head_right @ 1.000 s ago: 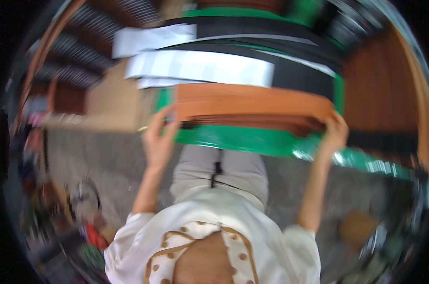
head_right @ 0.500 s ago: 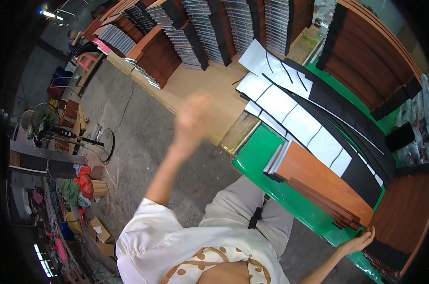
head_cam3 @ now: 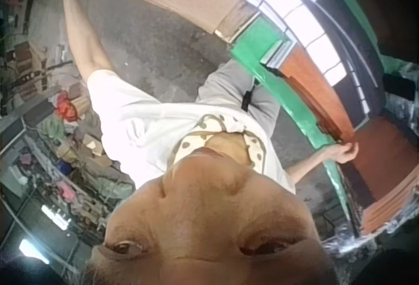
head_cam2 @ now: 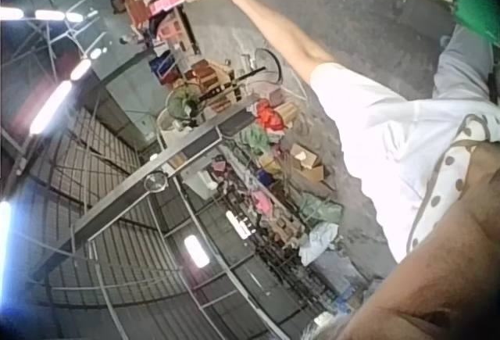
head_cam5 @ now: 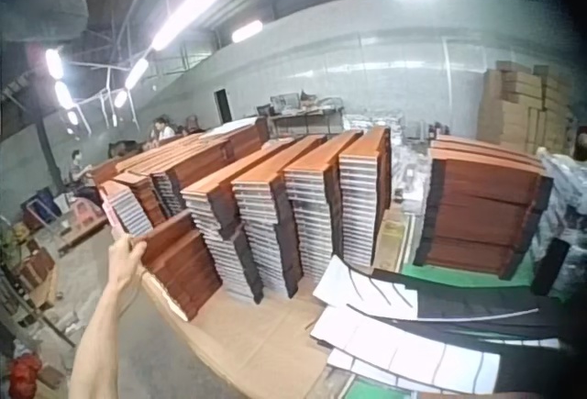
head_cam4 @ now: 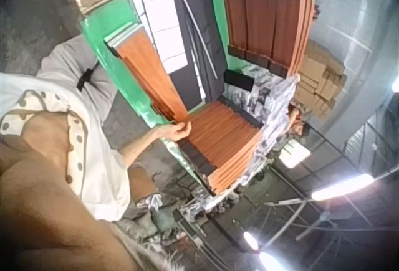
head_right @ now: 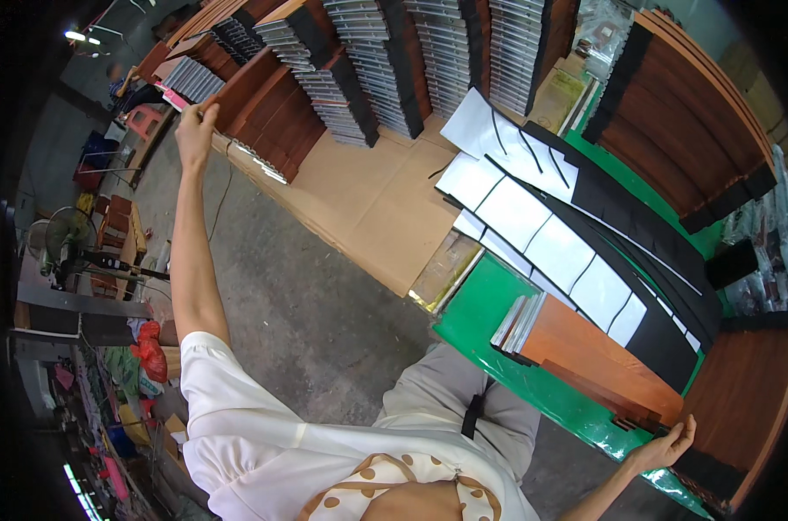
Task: Applying black adhesive strips to the edges of wood-patterned panels in a manufacturing setting.
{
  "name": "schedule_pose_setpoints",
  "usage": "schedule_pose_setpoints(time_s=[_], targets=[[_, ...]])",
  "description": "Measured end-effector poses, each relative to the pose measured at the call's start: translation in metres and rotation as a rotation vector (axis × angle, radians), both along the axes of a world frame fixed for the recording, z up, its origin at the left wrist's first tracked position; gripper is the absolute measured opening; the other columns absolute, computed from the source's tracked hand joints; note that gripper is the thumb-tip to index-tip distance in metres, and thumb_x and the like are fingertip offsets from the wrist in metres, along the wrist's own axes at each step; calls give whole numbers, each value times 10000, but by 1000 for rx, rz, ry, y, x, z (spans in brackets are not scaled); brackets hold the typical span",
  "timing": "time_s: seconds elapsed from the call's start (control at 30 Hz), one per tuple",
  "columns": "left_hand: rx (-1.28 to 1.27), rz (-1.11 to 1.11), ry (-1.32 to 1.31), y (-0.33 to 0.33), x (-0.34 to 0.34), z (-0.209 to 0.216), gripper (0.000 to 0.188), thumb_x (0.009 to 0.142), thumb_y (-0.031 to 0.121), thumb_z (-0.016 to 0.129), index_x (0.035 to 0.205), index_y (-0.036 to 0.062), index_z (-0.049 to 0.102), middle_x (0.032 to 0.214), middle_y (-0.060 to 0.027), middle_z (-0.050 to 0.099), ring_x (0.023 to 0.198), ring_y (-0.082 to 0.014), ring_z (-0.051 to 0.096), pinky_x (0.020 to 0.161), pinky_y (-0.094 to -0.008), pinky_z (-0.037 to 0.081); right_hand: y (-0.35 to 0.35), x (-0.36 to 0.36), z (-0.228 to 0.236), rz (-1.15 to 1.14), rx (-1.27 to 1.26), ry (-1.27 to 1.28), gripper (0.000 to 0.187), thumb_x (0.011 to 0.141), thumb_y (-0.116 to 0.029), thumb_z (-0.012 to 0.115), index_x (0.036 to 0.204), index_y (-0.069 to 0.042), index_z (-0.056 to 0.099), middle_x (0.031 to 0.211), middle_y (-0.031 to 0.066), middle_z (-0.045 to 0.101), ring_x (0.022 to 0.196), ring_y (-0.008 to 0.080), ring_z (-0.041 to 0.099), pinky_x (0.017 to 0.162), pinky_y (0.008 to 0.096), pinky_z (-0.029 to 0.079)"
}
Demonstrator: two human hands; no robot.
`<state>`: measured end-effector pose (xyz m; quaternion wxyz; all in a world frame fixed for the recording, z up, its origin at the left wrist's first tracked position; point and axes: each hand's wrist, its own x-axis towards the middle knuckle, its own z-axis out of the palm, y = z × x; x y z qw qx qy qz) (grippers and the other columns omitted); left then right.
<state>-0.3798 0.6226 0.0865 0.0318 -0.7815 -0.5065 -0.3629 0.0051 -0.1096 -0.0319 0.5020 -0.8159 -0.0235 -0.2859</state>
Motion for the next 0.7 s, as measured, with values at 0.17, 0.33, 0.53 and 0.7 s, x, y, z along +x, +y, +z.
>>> schedule_pose_setpoints(time_s=[0.17, 0.33, 0.53, 0.7], targets=[[-259, 13, -746, -4, -17, -14, 291, 815, 249, 677, 949, -9, 669, 878, -91, 649, 752, -178, 634, 633, -320, 548, 4, -2, 6, 17, -16, -45, 197, 914, -58, 533, 1076, 31, 602, 1090, 85, 611, 1035, 164, 540, 942, 296, 403], [-54, 27, -1043, -87, -42, -43, 228, 834, 146, 653, 957, -46, 652, 932, -119, 657, 791, -210, 635, 670, -327, 536, 13, -12, 11, 56, 135, -48, 170, 873, 16, 555, 1029, 19, 621, 1085, 101, 622, 999, 166, 573, 899, 287, 446], [172, -171, -1080, -236, -51, -74, 314, 905, 129, 562, 1076, -126, 496, 1056, -229, 573, 900, -262, 603, 760, -350, 545, 57, -25, 39, 347, 87, -296, 175, 832, 126, 496, 924, 14, 593, 982, 106, 613, 954, 194, 582, 907, 325, 459], [20, -456, -696, -340, 34, -76, 256, 881, 104, 597, 1073, -54, 537, 1077, -145, 589, 947, -207, 578, 820, -319, 474, 91, -46, 79, 679, -365, -695, 245, 775, 39, 620, 1002, -52, 609, 1030, 122, 625, 1011, 290, 577, 931, 447, 456]])
